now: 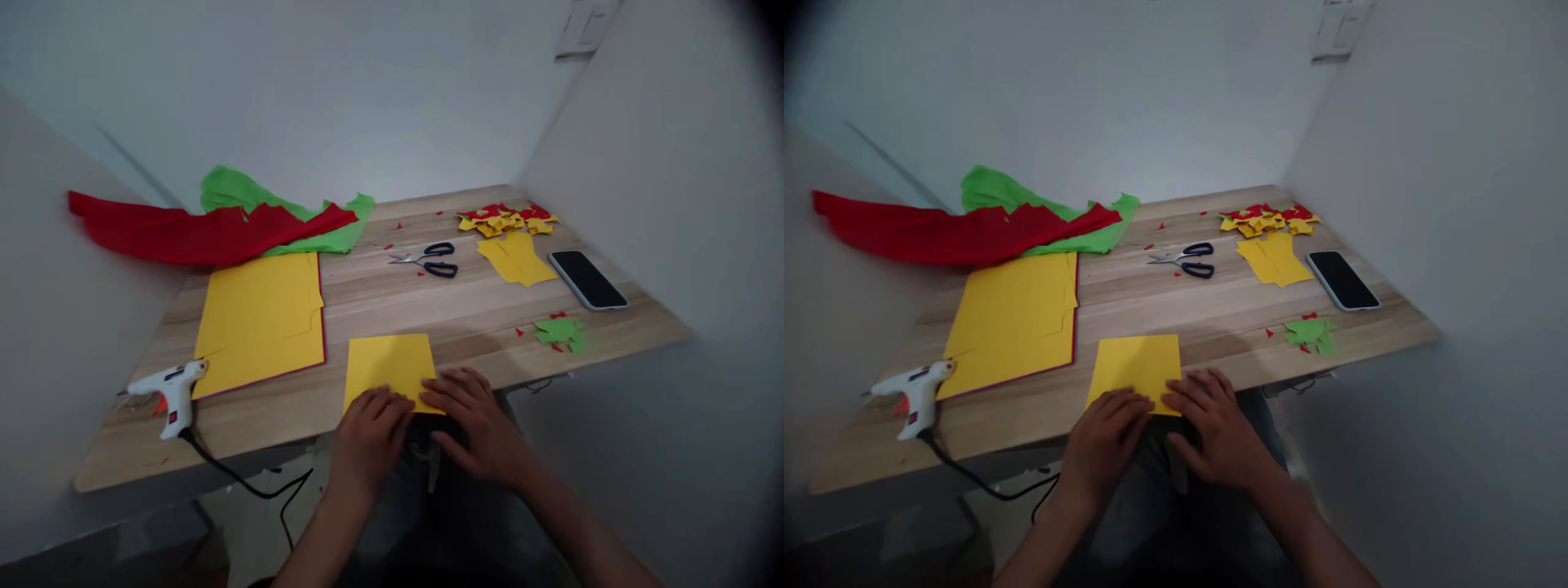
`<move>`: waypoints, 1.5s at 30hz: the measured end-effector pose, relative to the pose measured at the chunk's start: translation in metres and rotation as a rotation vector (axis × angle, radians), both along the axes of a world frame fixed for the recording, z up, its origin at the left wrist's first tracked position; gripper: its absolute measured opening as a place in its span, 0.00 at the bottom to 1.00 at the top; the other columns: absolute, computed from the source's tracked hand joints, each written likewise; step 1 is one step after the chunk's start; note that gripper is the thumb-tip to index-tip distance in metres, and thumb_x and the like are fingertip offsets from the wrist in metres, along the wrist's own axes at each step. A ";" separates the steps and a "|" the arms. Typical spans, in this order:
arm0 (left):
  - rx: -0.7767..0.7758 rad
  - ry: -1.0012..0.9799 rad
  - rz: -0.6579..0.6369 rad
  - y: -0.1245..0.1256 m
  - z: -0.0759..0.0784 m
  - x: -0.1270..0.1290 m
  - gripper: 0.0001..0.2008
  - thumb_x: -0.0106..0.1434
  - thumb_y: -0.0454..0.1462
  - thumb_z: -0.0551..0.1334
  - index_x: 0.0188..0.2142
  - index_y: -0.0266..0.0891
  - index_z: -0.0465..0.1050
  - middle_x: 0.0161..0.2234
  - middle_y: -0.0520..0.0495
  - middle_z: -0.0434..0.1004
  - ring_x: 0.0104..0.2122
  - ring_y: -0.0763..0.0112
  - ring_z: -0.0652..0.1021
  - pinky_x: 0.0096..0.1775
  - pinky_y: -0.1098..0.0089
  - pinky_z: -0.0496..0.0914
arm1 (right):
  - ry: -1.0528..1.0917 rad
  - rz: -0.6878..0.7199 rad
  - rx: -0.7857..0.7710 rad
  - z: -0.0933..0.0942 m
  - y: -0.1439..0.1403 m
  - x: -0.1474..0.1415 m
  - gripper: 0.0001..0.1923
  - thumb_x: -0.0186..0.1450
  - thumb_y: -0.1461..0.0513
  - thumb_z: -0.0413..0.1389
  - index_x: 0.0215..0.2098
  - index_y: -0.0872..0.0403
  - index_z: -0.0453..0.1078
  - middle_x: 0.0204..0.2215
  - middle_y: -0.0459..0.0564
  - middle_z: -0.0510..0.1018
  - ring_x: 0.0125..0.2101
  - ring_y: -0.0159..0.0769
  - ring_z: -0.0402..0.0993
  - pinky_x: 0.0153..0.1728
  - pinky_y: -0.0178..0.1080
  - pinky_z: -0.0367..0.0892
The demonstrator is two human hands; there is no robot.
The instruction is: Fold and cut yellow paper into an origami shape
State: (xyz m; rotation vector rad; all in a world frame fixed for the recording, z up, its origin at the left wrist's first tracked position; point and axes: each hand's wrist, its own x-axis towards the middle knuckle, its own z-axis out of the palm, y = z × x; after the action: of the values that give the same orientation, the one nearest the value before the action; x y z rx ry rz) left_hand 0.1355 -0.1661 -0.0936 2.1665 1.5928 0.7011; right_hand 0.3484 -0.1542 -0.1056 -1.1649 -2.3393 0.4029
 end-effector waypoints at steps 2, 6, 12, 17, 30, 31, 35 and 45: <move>-0.062 -0.218 0.072 -0.001 0.014 0.002 0.08 0.67 0.40 0.60 0.37 0.47 0.80 0.36 0.49 0.84 0.38 0.64 0.81 0.44 0.63 0.76 | 0.137 -0.032 0.008 0.012 -0.004 0.000 0.18 0.64 0.55 0.58 0.53 0.45 0.72 0.53 0.51 0.78 0.57 0.51 0.66 0.58 0.57 0.60; -0.329 -0.600 0.179 -0.006 0.063 0.016 0.09 0.59 0.44 0.66 0.29 0.42 0.79 0.27 0.49 0.82 0.27 0.68 0.79 0.29 0.71 0.73 | 0.428 -0.168 -0.029 0.056 -0.003 -0.005 0.09 0.67 0.55 0.55 0.31 0.47 0.72 0.29 0.49 0.78 0.34 0.42 0.74 0.37 0.45 0.69; -0.547 -0.704 0.180 -0.005 0.113 0.028 0.13 0.50 0.45 0.69 0.19 0.41 0.71 0.17 0.53 0.70 0.18 0.75 0.68 0.20 0.75 0.61 | 0.508 -0.156 -0.317 0.117 0.006 -0.004 0.17 0.65 0.56 0.58 0.20 0.50 0.66 0.17 0.41 0.68 0.20 0.30 0.64 0.21 0.34 0.57; -0.560 -0.735 0.165 -0.004 0.117 0.025 0.13 0.50 0.46 0.68 0.19 0.41 0.70 0.18 0.53 0.69 0.19 0.76 0.67 0.20 0.75 0.59 | 0.553 -0.096 -0.480 0.127 0.009 -0.001 0.16 0.65 0.55 0.57 0.21 0.51 0.71 0.17 0.41 0.68 0.21 0.30 0.63 0.19 0.33 0.56; -0.576 -0.828 0.086 0.004 0.134 0.026 0.10 0.50 0.42 0.70 0.22 0.38 0.75 0.20 0.53 0.73 0.21 0.78 0.68 0.24 0.77 0.61 | 0.455 -0.121 -0.464 0.140 0.009 -0.009 0.18 0.65 0.53 0.56 0.21 0.54 0.69 0.17 0.41 0.65 0.23 0.29 0.61 0.23 0.33 0.54; -0.562 -0.815 0.094 0.006 0.135 0.026 0.11 0.51 0.42 0.69 0.21 0.37 0.75 0.19 0.54 0.71 0.20 0.79 0.67 0.23 0.77 0.60 | 0.458 -0.115 -0.462 0.141 0.010 -0.010 0.19 0.65 0.53 0.55 0.20 0.54 0.69 0.17 0.41 0.65 0.23 0.29 0.61 0.24 0.33 0.54; -0.528 -0.768 0.127 0.009 0.129 0.020 0.14 0.52 0.44 0.69 0.19 0.37 0.72 0.17 0.55 0.68 0.18 0.79 0.64 0.21 0.77 0.56 | 0.411 -0.077 -0.440 0.138 0.015 -0.008 0.21 0.67 0.54 0.52 0.20 0.54 0.67 0.17 0.41 0.65 0.22 0.29 0.61 0.24 0.34 0.54; -0.482 -0.715 0.275 0.040 0.091 -0.015 0.17 0.51 0.49 0.70 0.25 0.37 0.76 0.21 0.50 0.76 0.19 0.75 0.71 0.22 0.76 0.61 | 0.394 -0.207 -0.327 0.128 0.060 0.003 0.11 0.62 0.54 0.59 0.34 0.51 0.78 0.33 0.49 0.82 0.33 0.36 0.75 0.34 0.37 0.66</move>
State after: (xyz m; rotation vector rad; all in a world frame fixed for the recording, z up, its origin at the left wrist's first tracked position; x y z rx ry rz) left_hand 0.1202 -0.1260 -0.0028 1.1764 1.4597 0.9194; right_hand 0.3516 -0.0938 0.0224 -1.3196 -1.8378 0.8764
